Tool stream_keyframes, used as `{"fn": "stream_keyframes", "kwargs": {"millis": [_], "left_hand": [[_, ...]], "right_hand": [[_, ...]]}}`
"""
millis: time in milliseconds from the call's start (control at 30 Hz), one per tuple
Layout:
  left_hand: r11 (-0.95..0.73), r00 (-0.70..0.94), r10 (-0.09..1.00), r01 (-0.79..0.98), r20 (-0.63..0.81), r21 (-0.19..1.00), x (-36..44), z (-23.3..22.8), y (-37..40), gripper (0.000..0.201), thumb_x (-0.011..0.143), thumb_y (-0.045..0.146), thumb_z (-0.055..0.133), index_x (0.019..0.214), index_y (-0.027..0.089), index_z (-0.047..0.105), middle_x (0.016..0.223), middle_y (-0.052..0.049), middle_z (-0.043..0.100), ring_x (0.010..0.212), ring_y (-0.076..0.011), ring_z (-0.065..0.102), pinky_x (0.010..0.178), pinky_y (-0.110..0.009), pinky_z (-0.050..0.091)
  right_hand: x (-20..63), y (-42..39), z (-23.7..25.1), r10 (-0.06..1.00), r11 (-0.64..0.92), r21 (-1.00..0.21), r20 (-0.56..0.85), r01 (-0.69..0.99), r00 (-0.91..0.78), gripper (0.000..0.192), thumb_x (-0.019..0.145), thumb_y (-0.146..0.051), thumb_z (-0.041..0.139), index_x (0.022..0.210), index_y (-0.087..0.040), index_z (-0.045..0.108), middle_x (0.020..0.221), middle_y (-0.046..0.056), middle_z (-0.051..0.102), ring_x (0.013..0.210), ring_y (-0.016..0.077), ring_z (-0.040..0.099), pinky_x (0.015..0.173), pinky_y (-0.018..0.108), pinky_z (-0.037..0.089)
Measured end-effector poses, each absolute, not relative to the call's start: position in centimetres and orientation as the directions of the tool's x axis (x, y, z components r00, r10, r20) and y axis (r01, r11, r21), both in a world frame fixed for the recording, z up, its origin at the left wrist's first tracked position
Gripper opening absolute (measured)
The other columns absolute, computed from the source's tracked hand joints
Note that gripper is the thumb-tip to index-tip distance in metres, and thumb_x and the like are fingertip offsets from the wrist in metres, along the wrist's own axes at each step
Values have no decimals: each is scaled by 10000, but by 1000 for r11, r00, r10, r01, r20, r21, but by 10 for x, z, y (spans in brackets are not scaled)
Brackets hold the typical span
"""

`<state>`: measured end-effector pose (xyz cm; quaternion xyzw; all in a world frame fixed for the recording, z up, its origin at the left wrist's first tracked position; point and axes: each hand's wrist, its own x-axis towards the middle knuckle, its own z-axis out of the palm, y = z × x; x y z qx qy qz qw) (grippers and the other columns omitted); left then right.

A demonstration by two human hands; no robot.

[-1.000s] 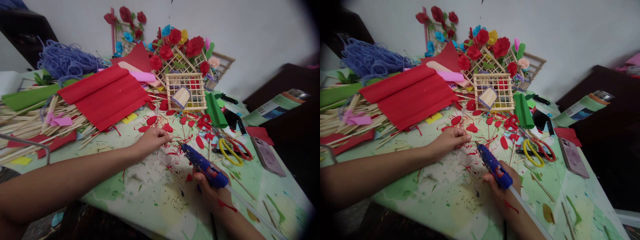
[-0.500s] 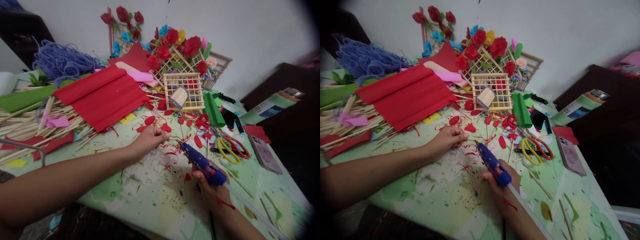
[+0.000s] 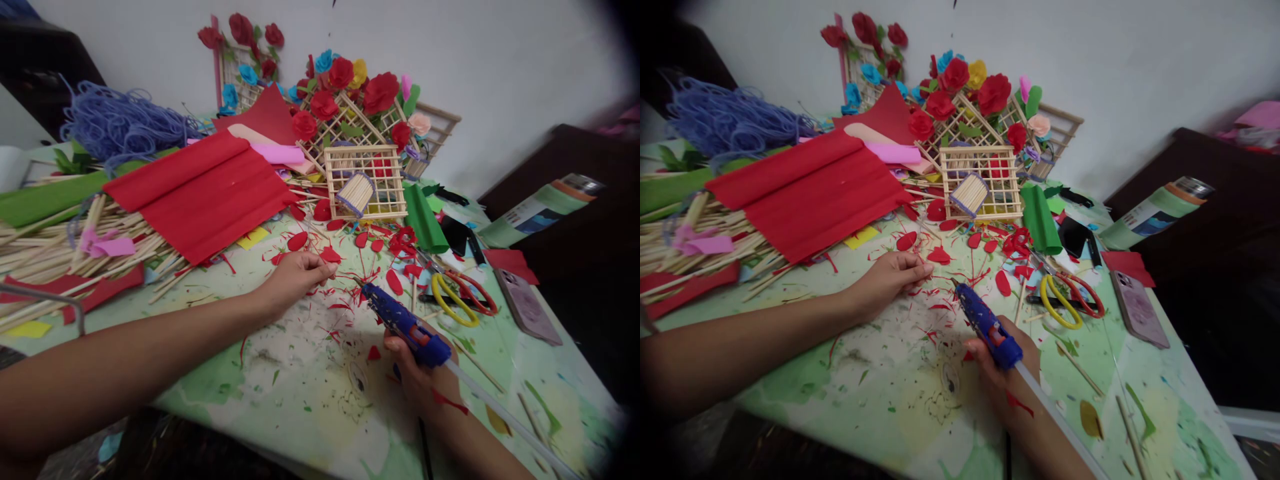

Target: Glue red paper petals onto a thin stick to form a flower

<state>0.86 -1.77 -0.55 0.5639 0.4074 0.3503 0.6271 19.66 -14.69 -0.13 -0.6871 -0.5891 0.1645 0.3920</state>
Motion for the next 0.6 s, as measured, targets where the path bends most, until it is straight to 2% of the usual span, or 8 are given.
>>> {"fn": "stream_keyframes", "kwargs": {"millis": [267,400,500,567,600], "left_hand": [[130,402,909,-12,-115,991,8,-4,-16,349,720,454,647,590,156,521,474,65,359,430,-50,257,441,-231,177],[158,377,917,-46,-129,986,8,-2,-16,333,710,444,657,607,152,535,473,60,387,438,-52,282,441,-222,197],[166,383,915,-68,-128,984,8,0,-17,341,708,441,659,593,153,518,456,67,375,431,-49,271,441,-216,195],[171,393,911,-81,-126,982,8,0,-17,340,702,442,665,600,150,522,462,68,380,432,-48,274,440,-213,192],[174,400,908,-89,-124,981,8,0,-17,341,698,444,668,607,148,528,469,66,386,434,-47,278,440,-211,192]], "right_hand": [[196,-148,-2,925,11,-711,274,704,262,318,751,-509,590,617,-235,502,487,-43,457,446,124,405,423,248,318],[205,-147,14,841,-34,-663,385,748,380,335,755,-552,568,669,-228,550,521,-20,510,469,144,462,472,265,372],[226,-140,31,746,-205,-498,477,842,464,385,764,-595,527,784,-217,590,601,29,574,525,190,525,506,295,386],[244,-133,38,760,-356,-283,466,891,452,438,753,-625,512,876,-215,603,630,57,589,542,229,539,490,310,360],[252,-128,38,801,-402,-178,407,898,439,444,748,-624,513,879,-210,608,611,65,585,533,244,539,472,311,339]]}}
